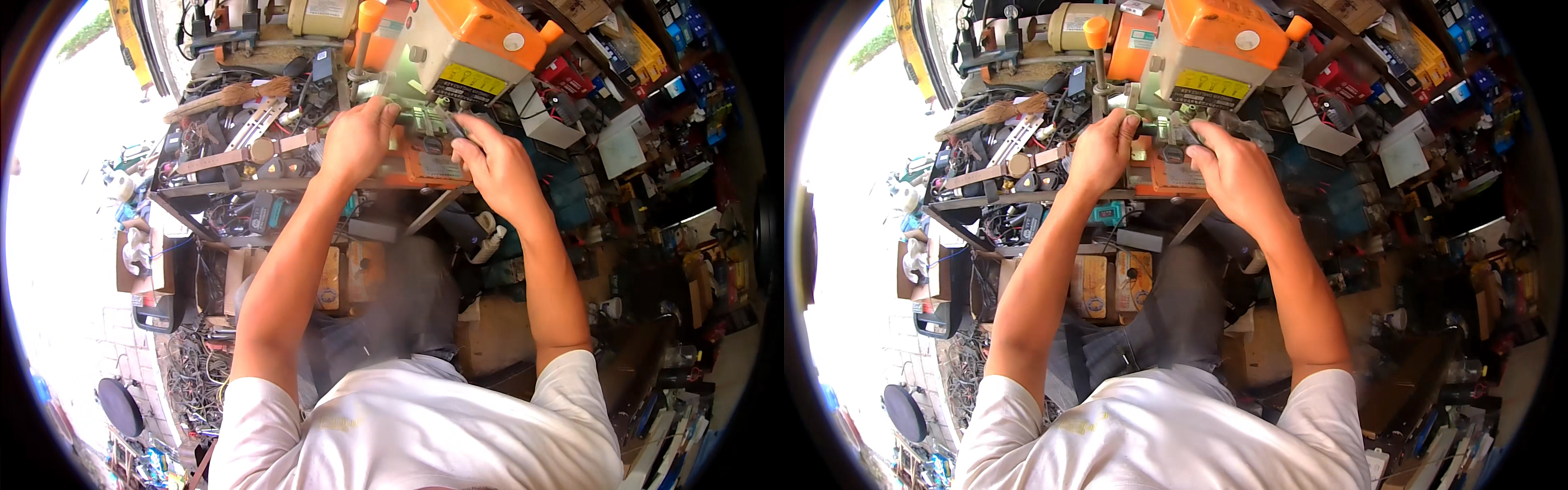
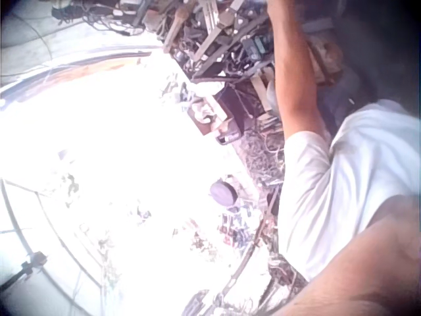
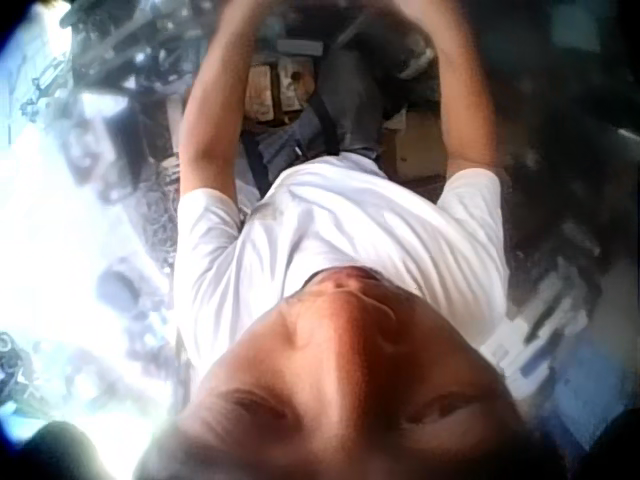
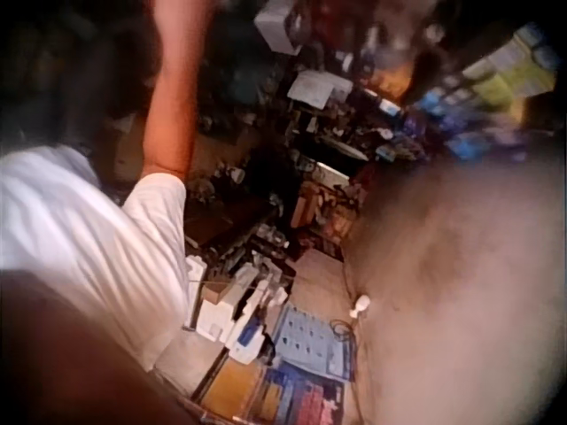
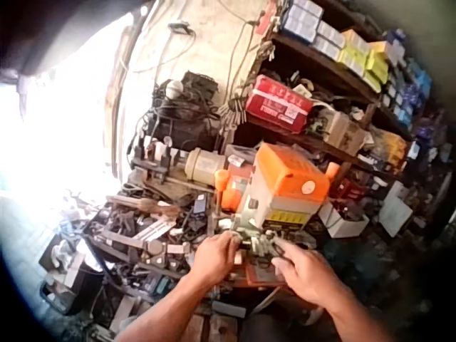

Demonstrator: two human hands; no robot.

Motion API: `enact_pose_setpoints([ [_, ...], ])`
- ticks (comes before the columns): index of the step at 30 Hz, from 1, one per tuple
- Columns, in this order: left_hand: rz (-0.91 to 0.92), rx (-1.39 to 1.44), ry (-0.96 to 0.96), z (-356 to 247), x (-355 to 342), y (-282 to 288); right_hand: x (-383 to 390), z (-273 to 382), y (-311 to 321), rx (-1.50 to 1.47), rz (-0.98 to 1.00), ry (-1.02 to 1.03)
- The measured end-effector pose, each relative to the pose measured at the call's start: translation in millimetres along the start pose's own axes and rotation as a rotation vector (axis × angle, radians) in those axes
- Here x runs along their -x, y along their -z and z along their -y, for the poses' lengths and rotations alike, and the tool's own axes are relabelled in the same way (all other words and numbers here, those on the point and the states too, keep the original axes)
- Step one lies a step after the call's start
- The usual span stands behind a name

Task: The person operates a key cutting machine to duplicate keys. They insert a key blank into the machine's vise, lower the cutting arm to machine the key, and then remove the finished key. This process is repeated for multiple keys.

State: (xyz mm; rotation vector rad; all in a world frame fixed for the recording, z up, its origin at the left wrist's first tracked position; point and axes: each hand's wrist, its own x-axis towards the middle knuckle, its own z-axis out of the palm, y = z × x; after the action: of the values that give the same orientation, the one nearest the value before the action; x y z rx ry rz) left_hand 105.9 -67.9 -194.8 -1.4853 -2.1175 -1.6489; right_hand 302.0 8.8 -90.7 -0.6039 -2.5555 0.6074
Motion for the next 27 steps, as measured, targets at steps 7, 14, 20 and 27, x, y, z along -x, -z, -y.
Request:
enact_pose_setpoints([
  [7,0.128,-0.050,0.059,2.5,-4.0,-7.4,5.8,-21.8,-32.4,0.447,-0.230,0.550],
  [14,0.095,1.250,0.981,8.3,-12.5,-34.6,6.8,-48.9,-42.1,0.400,-0.266,0.653],
  [20,0.119,1.376,1.090,-23.1,43.6,-5.7,-30.2,-28.5,-47.6,0.248,-0.421,0.653],
  [27,0.081,1.314,0.911,-28.8,59.3,7.2,-50.8,18.7,-62.5,0.161,-0.293,0.591],
])
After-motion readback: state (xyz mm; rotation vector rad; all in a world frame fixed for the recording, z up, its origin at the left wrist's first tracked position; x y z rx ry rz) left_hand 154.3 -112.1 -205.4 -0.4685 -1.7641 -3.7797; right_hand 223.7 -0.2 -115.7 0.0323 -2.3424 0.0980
